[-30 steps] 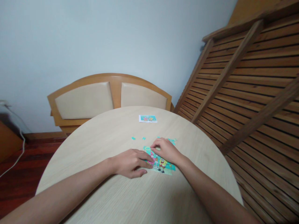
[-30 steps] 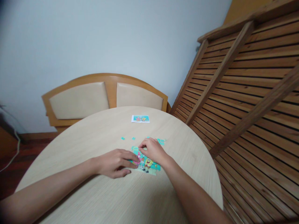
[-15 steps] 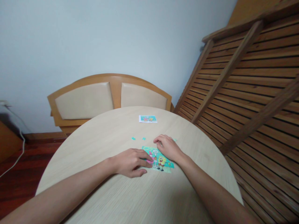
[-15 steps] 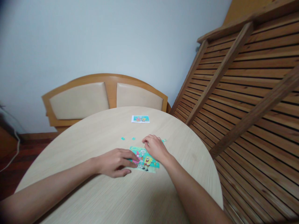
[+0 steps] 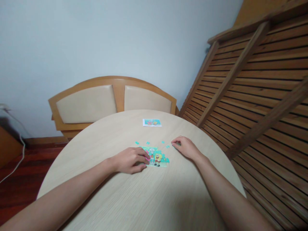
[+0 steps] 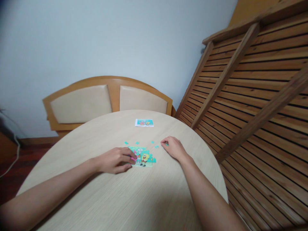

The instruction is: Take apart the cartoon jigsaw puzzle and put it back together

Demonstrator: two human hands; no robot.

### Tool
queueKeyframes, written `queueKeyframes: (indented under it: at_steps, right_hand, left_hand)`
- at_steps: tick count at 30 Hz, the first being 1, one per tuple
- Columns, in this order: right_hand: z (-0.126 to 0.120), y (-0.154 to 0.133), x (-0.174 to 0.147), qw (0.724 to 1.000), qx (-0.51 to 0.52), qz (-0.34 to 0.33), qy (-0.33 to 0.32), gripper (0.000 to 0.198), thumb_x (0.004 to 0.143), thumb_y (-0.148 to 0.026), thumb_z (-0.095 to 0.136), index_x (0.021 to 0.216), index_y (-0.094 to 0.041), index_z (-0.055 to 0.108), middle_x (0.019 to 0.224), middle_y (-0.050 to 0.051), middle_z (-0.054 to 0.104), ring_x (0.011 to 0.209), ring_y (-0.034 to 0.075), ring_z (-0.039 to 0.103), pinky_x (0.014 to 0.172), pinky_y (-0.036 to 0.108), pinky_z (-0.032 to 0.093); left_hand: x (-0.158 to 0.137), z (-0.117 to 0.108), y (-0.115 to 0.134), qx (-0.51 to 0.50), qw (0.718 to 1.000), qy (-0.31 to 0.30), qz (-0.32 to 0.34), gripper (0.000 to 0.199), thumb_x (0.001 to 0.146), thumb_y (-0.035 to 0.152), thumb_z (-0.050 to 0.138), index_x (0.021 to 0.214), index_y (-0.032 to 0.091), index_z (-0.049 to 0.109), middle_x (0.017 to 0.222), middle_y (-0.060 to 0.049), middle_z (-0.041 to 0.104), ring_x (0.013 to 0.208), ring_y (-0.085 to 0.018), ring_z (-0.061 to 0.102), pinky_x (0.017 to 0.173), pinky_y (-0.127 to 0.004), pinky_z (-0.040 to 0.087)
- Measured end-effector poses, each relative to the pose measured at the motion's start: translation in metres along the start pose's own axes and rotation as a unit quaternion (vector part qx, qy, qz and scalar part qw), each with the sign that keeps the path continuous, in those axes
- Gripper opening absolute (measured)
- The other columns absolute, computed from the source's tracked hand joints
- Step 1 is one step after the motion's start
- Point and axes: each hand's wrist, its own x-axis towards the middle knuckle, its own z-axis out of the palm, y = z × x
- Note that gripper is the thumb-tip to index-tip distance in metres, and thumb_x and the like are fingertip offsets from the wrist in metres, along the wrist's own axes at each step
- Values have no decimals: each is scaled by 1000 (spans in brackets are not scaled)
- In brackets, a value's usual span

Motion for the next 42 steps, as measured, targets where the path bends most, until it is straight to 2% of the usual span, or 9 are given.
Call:
queueKeyframes:
  at_steps: [6,13,18,24,30,36,39,42]
  right_hand:
    - [4,-23,-3,999,0,-41,-28,17,88,-32,66,97,-23,77,102,5,75,98,23,66,90,33,47]
    - [1,-31,-4,999,-11,-16,-46,12,85,-33,70,81,-22,74,91,4,75,89,21,66,82,31,45]
    - [2,-36,-5,999,-2,-5,-54,14,84,-33,69,78,-21,72,89,4,75,85,20,66,77,29,45]
    - [2,-41,-5,998,12,-10,-61,12,84,-32,69,86,-21,74,94,5,75,88,21,68,79,29,46]
    - [-1,-45,-6,997,13,-3,-72,12,83,-31,69,87,-20,72,96,5,75,92,22,68,82,30,46]
    - [-4,-41,-5,996,47,-1,-79,9,85,-29,66,88,-21,71,89,2,76,84,18,69,76,27,46]
    - [-3,-35,-4,998,19,-5,-56,14,90,-30,61,90,-21,72,95,4,76,92,21,68,82,30,47]
    - [3,-31,-3,1000,0,-18,-26,23,95,-29,53,106,-22,71,112,7,73,107,23,64,95,36,44]
  left_hand:
    - [-1,2,-1,-7,1000,7,0,21,93,24,57,110,21,70,117,-8,70,108,-22,66,98,-35,52]
    - [0,1,-1,-7,1000,7,-1,22,93,24,57,110,21,70,117,-8,70,109,-22,65,99,-34,51]
    - [0,1,0,-4,1000,2,-5,22,93,25,57,110,21,70,117,-8,70,109,-22,65,98,-35,52]
    - [-1,3,1,-6,1000,3,8,24,93,27,56,113,22,69,118,-9,70,110,-23,65,99,-36,51]
    - [0,5,4,-10,1000,-7,21,27,93,26,55,115,22,68,122,-9,68,113,-24,64,100,-37,50]
    - [0,5,3,-9,1000,-8,22,27,92,27,56,116,22,68,122,-9,68,113,-23,63,101,-36,50]
    - [0,4,4,-8,1000,-5,24,27,92,28,56,116,22,68,122,-9,68,112,-24,63,100,-37,51]
    - [1,4,5,-7,1000,-10,25,28,92,28,57,117,22,68,122,-10,68,113,-24,63,101,-37,50]
